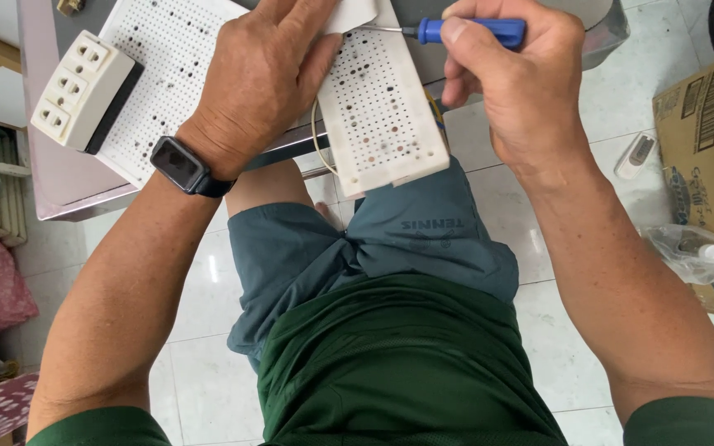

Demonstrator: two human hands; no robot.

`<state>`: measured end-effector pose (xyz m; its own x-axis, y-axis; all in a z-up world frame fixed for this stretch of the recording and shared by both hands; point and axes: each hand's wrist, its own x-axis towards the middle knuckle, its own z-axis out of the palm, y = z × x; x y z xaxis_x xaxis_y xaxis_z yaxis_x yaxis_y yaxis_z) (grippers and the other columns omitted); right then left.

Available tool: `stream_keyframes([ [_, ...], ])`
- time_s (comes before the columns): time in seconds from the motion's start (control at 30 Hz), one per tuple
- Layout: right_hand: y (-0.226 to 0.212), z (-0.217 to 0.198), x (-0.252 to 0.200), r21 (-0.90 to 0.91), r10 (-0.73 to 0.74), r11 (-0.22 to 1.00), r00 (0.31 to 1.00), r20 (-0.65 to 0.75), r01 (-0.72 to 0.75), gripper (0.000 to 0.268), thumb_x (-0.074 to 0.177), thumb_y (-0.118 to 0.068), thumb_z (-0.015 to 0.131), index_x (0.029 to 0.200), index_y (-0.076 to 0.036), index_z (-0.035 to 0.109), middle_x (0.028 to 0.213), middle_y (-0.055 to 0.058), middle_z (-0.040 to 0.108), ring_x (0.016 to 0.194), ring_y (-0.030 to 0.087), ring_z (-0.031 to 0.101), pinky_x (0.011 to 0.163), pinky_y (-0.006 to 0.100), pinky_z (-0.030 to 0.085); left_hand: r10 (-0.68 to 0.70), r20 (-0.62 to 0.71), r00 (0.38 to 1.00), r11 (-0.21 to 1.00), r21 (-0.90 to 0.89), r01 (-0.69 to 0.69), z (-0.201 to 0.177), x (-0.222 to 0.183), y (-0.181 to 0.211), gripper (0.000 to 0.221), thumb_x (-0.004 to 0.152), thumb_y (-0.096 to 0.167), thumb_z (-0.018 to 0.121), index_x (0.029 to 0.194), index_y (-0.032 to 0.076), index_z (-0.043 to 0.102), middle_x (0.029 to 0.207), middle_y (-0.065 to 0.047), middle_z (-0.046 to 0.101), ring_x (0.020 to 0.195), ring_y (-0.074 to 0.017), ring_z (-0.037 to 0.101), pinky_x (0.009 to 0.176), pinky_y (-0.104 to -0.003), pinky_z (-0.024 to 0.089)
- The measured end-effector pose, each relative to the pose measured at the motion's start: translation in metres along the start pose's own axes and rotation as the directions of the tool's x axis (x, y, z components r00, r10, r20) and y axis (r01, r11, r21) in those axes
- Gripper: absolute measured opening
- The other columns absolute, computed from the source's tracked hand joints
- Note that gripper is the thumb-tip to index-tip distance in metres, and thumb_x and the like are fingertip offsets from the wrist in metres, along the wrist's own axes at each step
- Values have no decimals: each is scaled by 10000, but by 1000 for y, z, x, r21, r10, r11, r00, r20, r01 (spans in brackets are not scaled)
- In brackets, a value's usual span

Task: The person is wiring an electrical socket component, inserting wires into terminals and tightening them with a screwdriver.

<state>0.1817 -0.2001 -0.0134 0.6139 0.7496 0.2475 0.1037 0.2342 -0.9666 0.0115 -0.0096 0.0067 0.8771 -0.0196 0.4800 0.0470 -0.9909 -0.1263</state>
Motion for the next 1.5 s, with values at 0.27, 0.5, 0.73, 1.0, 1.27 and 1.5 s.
stream_keyframes([
  [0.27, 7, -4, -3, -51, -60, 997, 998, 9, 61, 159, 988, -120, 635, 1108, -16, 650, 806, 109, 642, 669, 165, 663, 631, 265, 642, 41, -18, 999, 999, 24, -41, -4, 8, 2, 239, 1054, 63, 661, 1246, -22, 548, 977, -148, 598, 749, -309, 581, 593, -396, 501],
  [0.5, 1, 2, -4, -30, -41, 999, 999, -16, 41, 118, 954, -34, 664, 1066, 3, 666, 780, 108, 643, 602, 151, 643, 583, 216, 601, 11, -6, 1000, 1000, 7, -11, 5, 1, -1, 391, 1082, 91, 676, 1408, 21, 471, 1251, -193, 596, 836, -383, 641, 657, -438, 545],
  [0.73, 6, 1, -4, -82, -174, 981, 983, 53, 178, 143, 998, -12, 642, 1131, 41, 637, 826, 152, 662, 650, 195, 693, 596, 240, 585, -16, -57, 998, 998, 66, 20, 13, -3, -3, 375, 1072, 114, 710, 1385, 43, 517, 1254, -144, 607, 861, -335, 661, 621, -410, 554],
  [1.0, 5, 0, -8, -180, -278, 938, 953, 117, 296, 168, 1018, 9, 629, 1173, 73, 617, 926, 182, 680, 743, 231, 731, 668, 271, 618, -35, -123, 992, 997, 62, 43, 22, -8, -9, 377, 1072, 120, 744, 1386, 75, 541, 1308, -118, 617, 834, -332, 692, 621, -391, 554],
  [1.27, 1, -1, -11, -232, -341, 900, 928, 151, 369, 175, 992, 15, 646, 1152, 83, 628, 960, 200, 683, 753, 244, 720, 705, 308, 636, -25, -96, 995, 991, 129, 37, 14, 1, -6, 331, 1010, 125, 743, 1276, 62, 556, 1012, -110, 610, 680, -293, 584, 501, -375, 458],
  [1.5, 4, 0, -12, -241, -339, 901, 931, 132, 362, 177, 1000, 12, 654, 1161, 80, 626, 956, 199, 695, 730, 237, 730, 673, 289, 616, -88, -22, 996, 995, 38, 89, 9, 0, -6, 376, 1025, 114, 738, 1334, 54, 532, 1023, -139, 607, 750, -319, 607, 561, -417, 483],
])
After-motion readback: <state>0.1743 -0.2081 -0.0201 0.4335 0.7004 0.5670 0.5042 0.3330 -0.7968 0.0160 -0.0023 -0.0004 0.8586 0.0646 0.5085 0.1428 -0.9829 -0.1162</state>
